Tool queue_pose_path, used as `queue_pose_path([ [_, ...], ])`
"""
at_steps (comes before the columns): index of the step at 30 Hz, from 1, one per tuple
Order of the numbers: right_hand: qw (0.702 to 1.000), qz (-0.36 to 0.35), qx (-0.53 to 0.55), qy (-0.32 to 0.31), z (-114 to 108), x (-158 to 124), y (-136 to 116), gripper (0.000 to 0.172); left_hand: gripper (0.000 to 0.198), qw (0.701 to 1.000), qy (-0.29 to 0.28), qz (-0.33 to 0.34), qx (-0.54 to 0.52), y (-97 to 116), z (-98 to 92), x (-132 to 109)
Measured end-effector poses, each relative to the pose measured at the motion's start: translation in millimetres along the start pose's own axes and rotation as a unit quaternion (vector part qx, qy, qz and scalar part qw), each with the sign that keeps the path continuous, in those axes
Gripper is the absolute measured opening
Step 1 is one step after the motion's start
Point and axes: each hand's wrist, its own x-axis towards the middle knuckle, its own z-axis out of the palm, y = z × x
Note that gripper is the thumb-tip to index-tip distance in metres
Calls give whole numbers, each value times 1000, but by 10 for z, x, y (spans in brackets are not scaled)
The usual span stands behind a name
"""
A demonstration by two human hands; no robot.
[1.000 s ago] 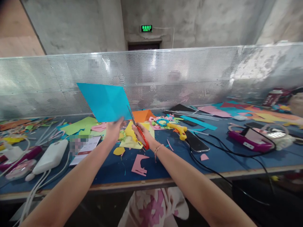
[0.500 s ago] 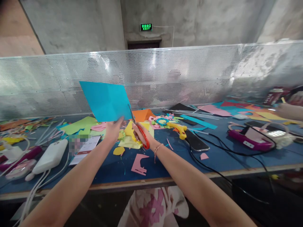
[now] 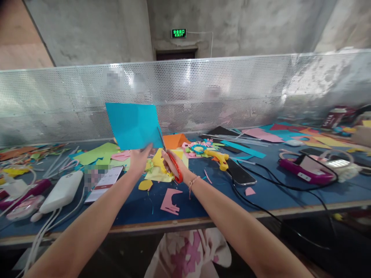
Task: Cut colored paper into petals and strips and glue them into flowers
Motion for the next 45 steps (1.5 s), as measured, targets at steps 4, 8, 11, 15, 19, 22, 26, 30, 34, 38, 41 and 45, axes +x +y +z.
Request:
queue_pose_path([
  [4, 1000, 6, -8, 18, 15, 24, 39, 39, 22, 1000, -2, 0, -7, -10, 4, -5],
  [8, 999, 1, -29, 34, 24, 41, 88, 38, 23, 1000, -1, -4, -19, -13, 10, -12],
  [11, 999, 9, -22, 41, 23, 43, 87, 40, 24, 999, -1, -5, -33, -21, 15, -14],
  [15, 999, 16, 9, 27, 26, 17, 7, 42, 25, 999, -4, -17, -41, -45, 34, -28],
  [19, 999, 12, 25, 27, 21, 7, -46, 43, 27, 998, -23, -28, -45, -80, 61, -51],
  [22, 999, -1, 15, 29, 16, 18, -36, 41, 28, 998, -29, -28, -46, -88, 63, -56],
  [26, 999, -5, -2, 50, 30, 19, -26, 39, 29, 998, -35, -28, -32, -77, 47, -51],
  [30, 999, 3, 13, 43, 42, 16, -20, 41, 30, 998, -37, -25, -35, -87, 45, -48],
  [34, 998, 20, 63, 25, 13, 51, 20, 43, 29, 998, -39, -19, -40, -108, 53, -50],
  [38, 995, 30, 95, 15, -29, 82, 31, 43, 26, 999, -47, -21, -15, -99, 60, -66],
  [41, 996, 22, 86, 18, -34, 72, -4, 43, 25, 998, -53, -25, 0, -73, 62, -78],
  [45, 998, 3, 55, 27, -15, 42, -57, 41, 28, 998, -55, -38, -15, -35, 68, -94],
])
